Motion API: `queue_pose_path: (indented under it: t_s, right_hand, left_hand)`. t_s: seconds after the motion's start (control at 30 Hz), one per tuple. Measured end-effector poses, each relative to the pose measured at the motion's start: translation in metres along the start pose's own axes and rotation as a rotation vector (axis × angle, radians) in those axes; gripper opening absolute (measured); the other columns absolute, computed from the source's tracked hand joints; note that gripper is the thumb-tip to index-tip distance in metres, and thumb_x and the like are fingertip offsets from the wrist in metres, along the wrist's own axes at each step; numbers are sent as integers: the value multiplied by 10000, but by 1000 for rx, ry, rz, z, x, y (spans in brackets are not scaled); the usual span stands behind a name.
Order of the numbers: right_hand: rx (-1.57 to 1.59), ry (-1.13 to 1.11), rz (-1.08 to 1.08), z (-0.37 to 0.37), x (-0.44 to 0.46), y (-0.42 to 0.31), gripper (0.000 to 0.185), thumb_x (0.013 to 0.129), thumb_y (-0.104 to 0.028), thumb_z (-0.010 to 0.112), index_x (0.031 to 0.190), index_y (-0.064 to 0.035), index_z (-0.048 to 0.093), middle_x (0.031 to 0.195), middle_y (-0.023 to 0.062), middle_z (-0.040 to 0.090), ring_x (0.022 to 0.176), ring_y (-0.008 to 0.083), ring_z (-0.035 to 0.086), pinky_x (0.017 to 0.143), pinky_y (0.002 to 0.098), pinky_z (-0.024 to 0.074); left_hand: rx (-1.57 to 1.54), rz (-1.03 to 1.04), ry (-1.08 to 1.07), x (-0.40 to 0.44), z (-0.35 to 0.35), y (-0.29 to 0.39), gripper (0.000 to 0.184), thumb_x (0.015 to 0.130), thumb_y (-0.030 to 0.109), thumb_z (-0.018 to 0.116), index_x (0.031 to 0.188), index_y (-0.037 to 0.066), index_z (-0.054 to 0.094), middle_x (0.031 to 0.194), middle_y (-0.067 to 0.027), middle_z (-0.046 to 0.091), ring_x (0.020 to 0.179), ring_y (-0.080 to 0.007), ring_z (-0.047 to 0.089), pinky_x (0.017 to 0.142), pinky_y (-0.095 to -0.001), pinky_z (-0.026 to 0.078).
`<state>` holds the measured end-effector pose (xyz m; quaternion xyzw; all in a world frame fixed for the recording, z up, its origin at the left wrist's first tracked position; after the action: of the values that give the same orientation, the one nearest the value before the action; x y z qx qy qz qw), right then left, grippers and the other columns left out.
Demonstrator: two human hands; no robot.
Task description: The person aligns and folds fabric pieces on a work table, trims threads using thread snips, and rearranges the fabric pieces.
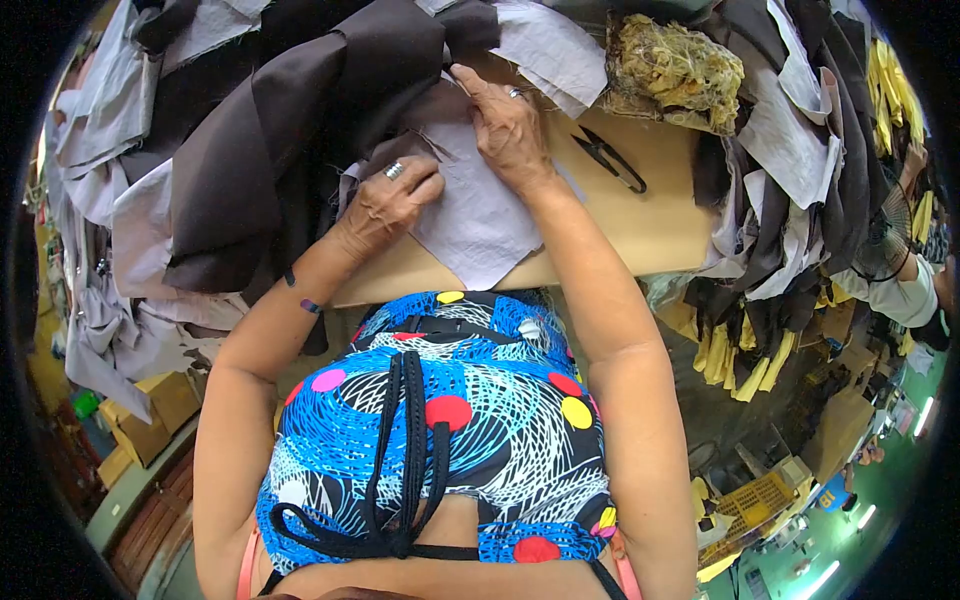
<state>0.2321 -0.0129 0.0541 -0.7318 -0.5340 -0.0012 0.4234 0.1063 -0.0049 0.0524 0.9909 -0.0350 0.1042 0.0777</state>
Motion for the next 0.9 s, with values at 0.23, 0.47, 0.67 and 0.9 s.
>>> queue_pose_path:
  t_s: [0.23,0.47,0.67,0.9]
  right_hand:
    - [20,0,5,1,-1,3,563,750,34,570,1283,-130,494,1071,104,636,811,277,606,761,381,456]
    - [15,40,-16,-3,-2,0,550,741,30,570,1267,-109,490,975,129,623,831,297,583,761,386,449]
    - [-133,163,-65,-40,-38,-41,363,717,32,563,1066,-67,550,939,110,602,857,300,560,793,396,414]
    - [-183,-80,-158,-11,-82,-72,216,704,-60,593,915,-77,552,954,63,608,902,232,578,841,367,376]
  left_hand:
    - [142,312,27,18,-1,13,281,739,85,536,1012,35,580,1022,-69,546,772,-162,603,692,-275,529]
    - [295,628,-104,28,5,28,99,722,117,540,730,21,568,767,-75,514,541,-139,573,507,-261,497]
    - [284,694,19,28,5,32,86,716,125,543,676,51,562,650,-43,460,524,-130,548,475,-276,477]
    - [60,608,-60,30,8,17,111,739,124,531,715,17,545,731,-91,465,524,-176,558,487,-310,493]
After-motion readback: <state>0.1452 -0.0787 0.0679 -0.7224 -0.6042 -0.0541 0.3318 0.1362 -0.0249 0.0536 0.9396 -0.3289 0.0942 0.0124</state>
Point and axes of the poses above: each hand's wrist, its own x-axis towards the middle knuckle, its own z-axis out of the palm, y = z × x, the point moved 10 cm from there along x, towards the middle knuckle
